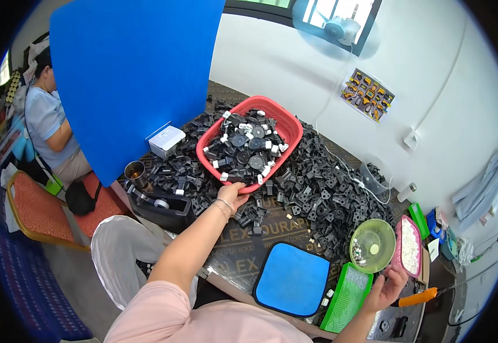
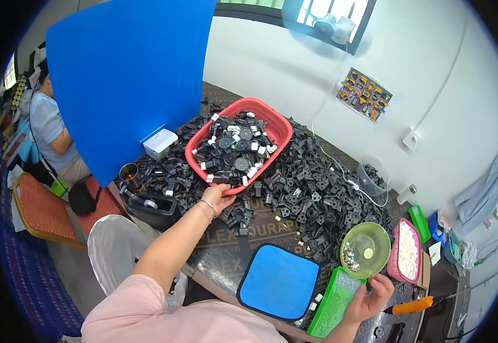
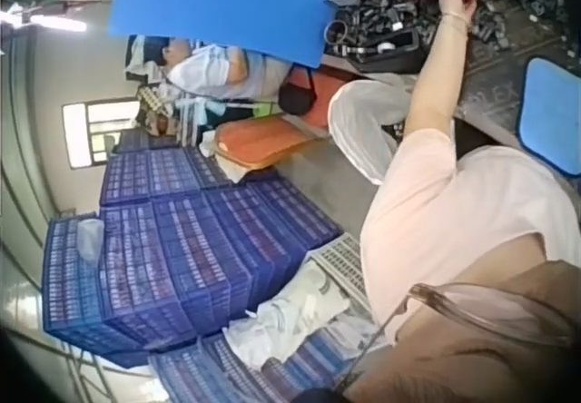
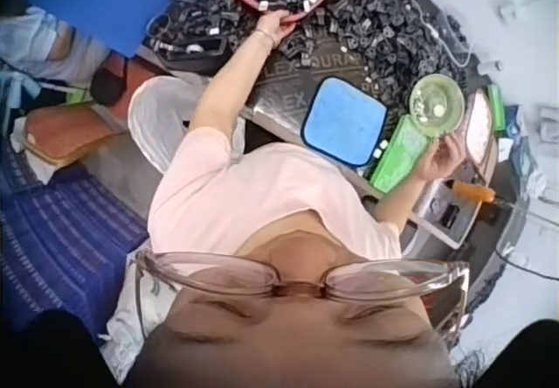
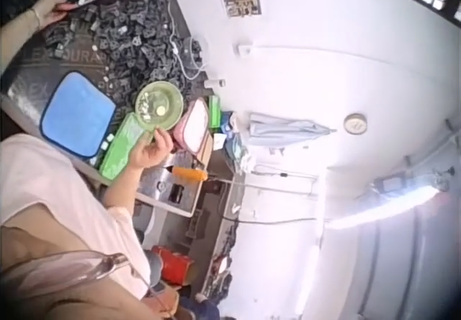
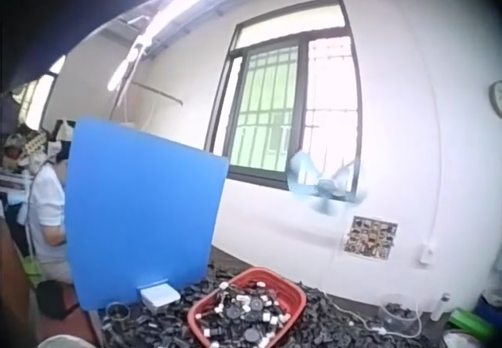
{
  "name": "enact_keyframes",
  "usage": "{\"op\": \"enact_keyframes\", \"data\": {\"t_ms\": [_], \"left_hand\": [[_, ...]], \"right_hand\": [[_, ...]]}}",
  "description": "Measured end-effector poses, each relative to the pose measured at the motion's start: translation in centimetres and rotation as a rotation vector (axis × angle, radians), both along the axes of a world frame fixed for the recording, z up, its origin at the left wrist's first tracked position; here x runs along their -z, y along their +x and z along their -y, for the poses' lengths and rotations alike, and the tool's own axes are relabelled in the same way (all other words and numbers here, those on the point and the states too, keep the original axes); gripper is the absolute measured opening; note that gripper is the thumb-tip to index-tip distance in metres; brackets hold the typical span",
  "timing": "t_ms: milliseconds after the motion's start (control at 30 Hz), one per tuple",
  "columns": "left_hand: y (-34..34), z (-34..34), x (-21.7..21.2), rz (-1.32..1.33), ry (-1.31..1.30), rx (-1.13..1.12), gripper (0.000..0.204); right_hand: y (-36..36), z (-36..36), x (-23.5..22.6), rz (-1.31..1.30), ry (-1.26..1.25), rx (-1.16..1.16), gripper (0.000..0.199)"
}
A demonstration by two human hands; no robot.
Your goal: Assembling small plastic components by inserting white clips into black plastic housings at a workbench.
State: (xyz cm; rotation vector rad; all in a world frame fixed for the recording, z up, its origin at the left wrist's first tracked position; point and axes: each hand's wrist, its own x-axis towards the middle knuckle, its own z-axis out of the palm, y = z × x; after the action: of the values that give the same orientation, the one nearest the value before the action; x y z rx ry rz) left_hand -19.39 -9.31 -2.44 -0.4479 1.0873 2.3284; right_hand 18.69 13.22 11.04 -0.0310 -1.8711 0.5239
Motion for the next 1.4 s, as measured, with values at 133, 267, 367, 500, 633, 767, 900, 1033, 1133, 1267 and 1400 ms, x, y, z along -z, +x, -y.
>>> {"op": "enact_keyframes", "data": {"t_ms": [133, 267, 367, 500, 633, 767, 900, 1033, 1133, 1267, 1400], "left_hand": [[0.1, -1.6, -0.7, -0.126, -0.015, -0.275, 0.018], [-1.7, -0.1, -2.6, -0.007, 0.06, -0.241, 0.019], [0.1, 2.4, -4.5, -0.04, 0.057, -0.173, 0.02], [4.1, 6.7, -7.8, -0.166, 0.076, -0.045, 0.026], [8.3, 10.3, -10.4, -0.191, 0.079, 0.136, 0.03], [11.7, 13.2, -10.5, -0.19, -0.015, 0.297, 0.022], [14.7, 17.1, -9.4, -0.173, -0.109, 0.391, 0.02], [17.0, 22.9, -10.0, -0.212, -0.267, 0.46, 0.025], [20.4, 27.8, -10.4, -0.336, -0.498, 0.253, 0.021], [26.0, 32.7, -5.2, -0.815, -1.716, -0.168, 0.034], [31.9, 36.0, 0.3, -0.368, -1.914, -0.135, 0.059]], "right_hand": [[2.5, -0.5, 1.5, 0.053, -0.23, 0.012, 0.021], [1.6, -0.9, 2.0, 0.124, -0.294, -0.007, 0.024], [-1.5, -1.0, 3.2, 0.147, -0.561, -0.218, 0.031], [-7.0, -0.7, 3.6, 0.35, -0.902, -0.402, 0.041], [-13.6, -2.2, 5.5, 0.471, -1.46, -0.846, 0.069], [-14.5, -2.8, 4.1, 0.549, -1.532, -1.187, 0.079], [-9.6, 0.3, 2.7, 0.648, -1.462, -1.158, 0.069], [-5.7, 5.8, 2.4, 0.667, -1.573, -1.024, 0.064], [-4.7, 8.3, 4.3, 0.55, -1.601, -0.927, 0.07], [-5.1, 11.8, 2.9, 0.756, -1.502, -1.13, 0.068], [-5.9, 16.0, 1.4, 0.888, -1.438, -1.15, 0.069]]}}
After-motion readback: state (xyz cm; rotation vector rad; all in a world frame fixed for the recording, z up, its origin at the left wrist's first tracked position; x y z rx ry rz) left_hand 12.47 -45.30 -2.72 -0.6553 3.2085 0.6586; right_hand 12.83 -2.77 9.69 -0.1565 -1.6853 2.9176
